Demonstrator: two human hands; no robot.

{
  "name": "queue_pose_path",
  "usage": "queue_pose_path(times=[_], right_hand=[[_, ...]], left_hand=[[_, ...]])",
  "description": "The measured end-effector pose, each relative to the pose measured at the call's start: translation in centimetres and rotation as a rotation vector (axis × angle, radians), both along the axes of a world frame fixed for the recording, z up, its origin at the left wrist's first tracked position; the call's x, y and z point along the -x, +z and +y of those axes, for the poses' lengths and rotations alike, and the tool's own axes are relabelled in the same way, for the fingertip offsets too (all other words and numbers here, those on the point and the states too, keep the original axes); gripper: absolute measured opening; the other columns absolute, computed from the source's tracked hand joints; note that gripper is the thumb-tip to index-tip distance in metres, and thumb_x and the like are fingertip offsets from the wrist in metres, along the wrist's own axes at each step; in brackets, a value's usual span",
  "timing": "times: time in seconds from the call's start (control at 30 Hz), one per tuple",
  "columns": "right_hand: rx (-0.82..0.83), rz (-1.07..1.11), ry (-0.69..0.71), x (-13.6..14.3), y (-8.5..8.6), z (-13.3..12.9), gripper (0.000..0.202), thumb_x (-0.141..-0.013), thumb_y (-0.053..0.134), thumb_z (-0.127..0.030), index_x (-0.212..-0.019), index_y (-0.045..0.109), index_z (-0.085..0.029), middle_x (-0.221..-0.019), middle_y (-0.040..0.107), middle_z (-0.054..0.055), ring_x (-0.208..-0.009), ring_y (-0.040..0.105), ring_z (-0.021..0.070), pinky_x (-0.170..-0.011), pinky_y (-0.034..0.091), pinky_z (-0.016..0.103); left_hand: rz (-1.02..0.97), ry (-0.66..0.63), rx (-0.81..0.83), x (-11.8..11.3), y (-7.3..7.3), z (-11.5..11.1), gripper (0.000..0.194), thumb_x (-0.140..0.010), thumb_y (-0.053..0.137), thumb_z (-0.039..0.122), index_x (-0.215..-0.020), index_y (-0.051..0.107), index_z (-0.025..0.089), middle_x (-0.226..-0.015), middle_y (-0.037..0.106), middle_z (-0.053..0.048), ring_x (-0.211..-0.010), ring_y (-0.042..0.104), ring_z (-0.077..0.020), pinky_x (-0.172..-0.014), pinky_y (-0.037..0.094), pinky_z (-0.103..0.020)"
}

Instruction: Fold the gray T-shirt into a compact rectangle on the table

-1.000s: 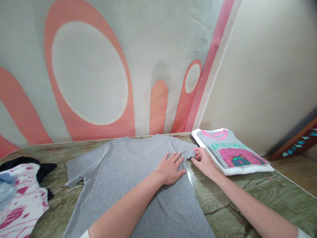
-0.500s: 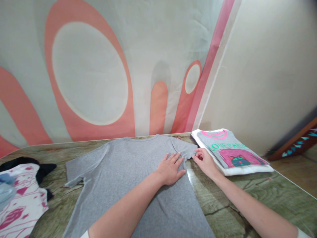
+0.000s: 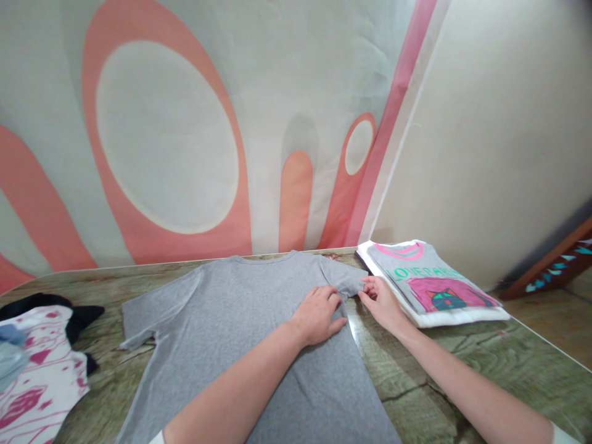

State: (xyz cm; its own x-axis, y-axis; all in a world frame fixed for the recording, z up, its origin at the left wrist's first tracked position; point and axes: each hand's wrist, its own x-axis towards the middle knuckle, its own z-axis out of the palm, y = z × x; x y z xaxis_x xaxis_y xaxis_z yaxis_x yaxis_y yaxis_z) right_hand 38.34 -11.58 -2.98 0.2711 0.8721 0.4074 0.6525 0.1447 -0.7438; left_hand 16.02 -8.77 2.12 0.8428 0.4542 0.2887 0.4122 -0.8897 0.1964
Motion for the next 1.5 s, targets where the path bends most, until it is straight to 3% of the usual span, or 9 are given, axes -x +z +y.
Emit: queue_pose_path(times=[0.17, 0.33, 0.73, 0.87, 0.97, 1.07, 1.17, 1.3, 1.5], right_hand=[[-0.035, -0.028, -0.002, -0.3, 0.1, 0.1, 0.029, -0.077, 0.051, -0.028, -0.104, 0.046, -0.018, -0.073, 0.051, -0.001, -0.063, 0.053, 0.0145, -0.062, 0.044, 0.029], [-0.070, -0.110, -0.041, -0.7, 0.2, 0.3, 0.026, -0.076, 0.049, -0.023, -0.101, 0.050, -0.017, -0.076, 0.051, 0.000, -0.064, 0.052, 0.0149, -0.064, 0.044, 0.030], [-0.024, -0.324, -0.041, 0.5, 1.8, -0.6, 0.019, -0.070, 0.047, -0.018, -0.080, 0.063, -0.018, -0.084, 0.054, 0.005, -0.076, 0.054, 0.0180, -0.071, 0.047, 0.031], [-0.103, -0.484, 0.024, 1.5, 2.8, -1.0, 0.029, -0.079, 0.045, -0.024, -0.101, 0.063, -0.018, -0.110, 0.055, 0.010, -0.105, 0.050, 0.0221, -0.094, 0.038, 0.037], [0.003, -0.608, 0.131, 2.1, 2.9, -1.2, 0.038, -0.087, 0.038, -0.032, -0.119, 0.055, -0.022, -0.128, 0.050, 0.007, -0.120, 0.042, 0.0216, -0.101, 0.031, 0.040], [0.176, -0.697, 0.160, 2.2, 2.6, -1.4, 0.045, -0.091, 0.029, -0.040, -0.129, 0.046, -0.022, -0.135, 0.046, 0.006, -0.125, 0.037, 0.0219, -0.102, 0.029, 0.044], [0.268, -0.750, 0.095, 1.9, 2.3, -1.3, 0.052, -0.091, 0.025, -0.046, -0.131, 0.044, -0.019, -0.138, 0.042, 0.007, -0.127, 0.035, 0.0240, -0.104, 0.025, 0.047], [0.312, -0.745, 0.064, 1.9, 3.1, 0.5, 0.057, -0.092, 0.020, -0.046, -0.126, 0.050, -0.013, -0.134, 0.046, 0.011, -0.127, 0.035, 0.0261, -0.104, 0.024, 0.049], [0.203, -0.714, 0.414, 5.4, 4.5, 6.6, 0.054, -0.092, 0.022, -0.037, -0.135, 0.038, -0.010, -0.143, 0.032, 0.011, -0.132, 0.026, 0.0182, -0.109, 0.021, 0.036]], left_hand=[[-0.003, -0.077, 0.037, -0.1, 0.5, 0.0, 0.029, -0.085, 0.047, 0.039, -0.105, 0.054, 0.019, -0.106, 0.056, -0.007, -0.101, 0.052, -0.0212, -0.090, 0.040, -0.033], [0.004, -0.164, 0.034, 0.1, 0.5, 0.4, 0.025, -0.089, 0.040, 0.030, -0.100, 0.059, 0.020, -0.105, 0.058, -0.005, -0.095, 0.056, -0.0183, -0.086, 0.042, -0.028], [-0.002, -0.119, -0.004, 0.2, 0.3, 0.3, 0.029, -0.089, 0.038, 0.029, -0.103, 0.062, 0.022, -0.113, 0.059, -0.004, -0.101, 0.056, -0.0174, -0.092, 0.040, -0.029], [-0.037, 0.068, -0.032, 0.1, -0.2, 0.5, 0.036, -0.092, 0.032, 0.035, -0.115, 0.054, 0.019, -0.120, 0.055, -0.006, -0.111, 0.050, -0.0186, -0.101, 0.031, -0.034], [-0.003, 0.183, -0.023, 0.1, -1.0, 0.7, 0.048, -0.092, 0.026, 0.043, -0.128, 0.043, 0.015, -0.133, 0.045, -0.010, -0.124, 0.038, -0.0214, -0.106, 0.023, -0.039], [0.081, 0.175, 0.010, 0.2, -1.7, 1.0, 0.060, -0.091, 0.019, 0.052, -0.135, 0.034, 0.014, -0.142, 0.033, -0.011, -0.131, 0.027, -0.0225, -0.108, 0.018, -0.041], [0.132, 0.154, 0.027, 0.4, -1.9, 1.1, 0.066, -0.089, 0.016, 0.057, -0.139, 0.027, 0.015, -0.146, 0.025, -0.010, -0.134, 0.021, -0.0224, -0.109, 0.015, -0.042], [0.148, 0.142, 0.045, 0.4, -1.8, 1.1, 0.067, -0.089, 0.016, 0.058, -0.140, 0.025, 0.015, -0.146, 0.024, -0.010, -0.134, 0.020, -0.0231, -0.109, 0.014, -0.043], [0.135, 0.189, 0.037, 0.4, -0.7, 1.4, 0.057, -0.090, 0.024, 0.049, -0.135, 0.034, 0.015, -0.141, 0.035, -0.011, -0.131, 0.029, -0.0217, -0.108, 0.018, -0.043]])
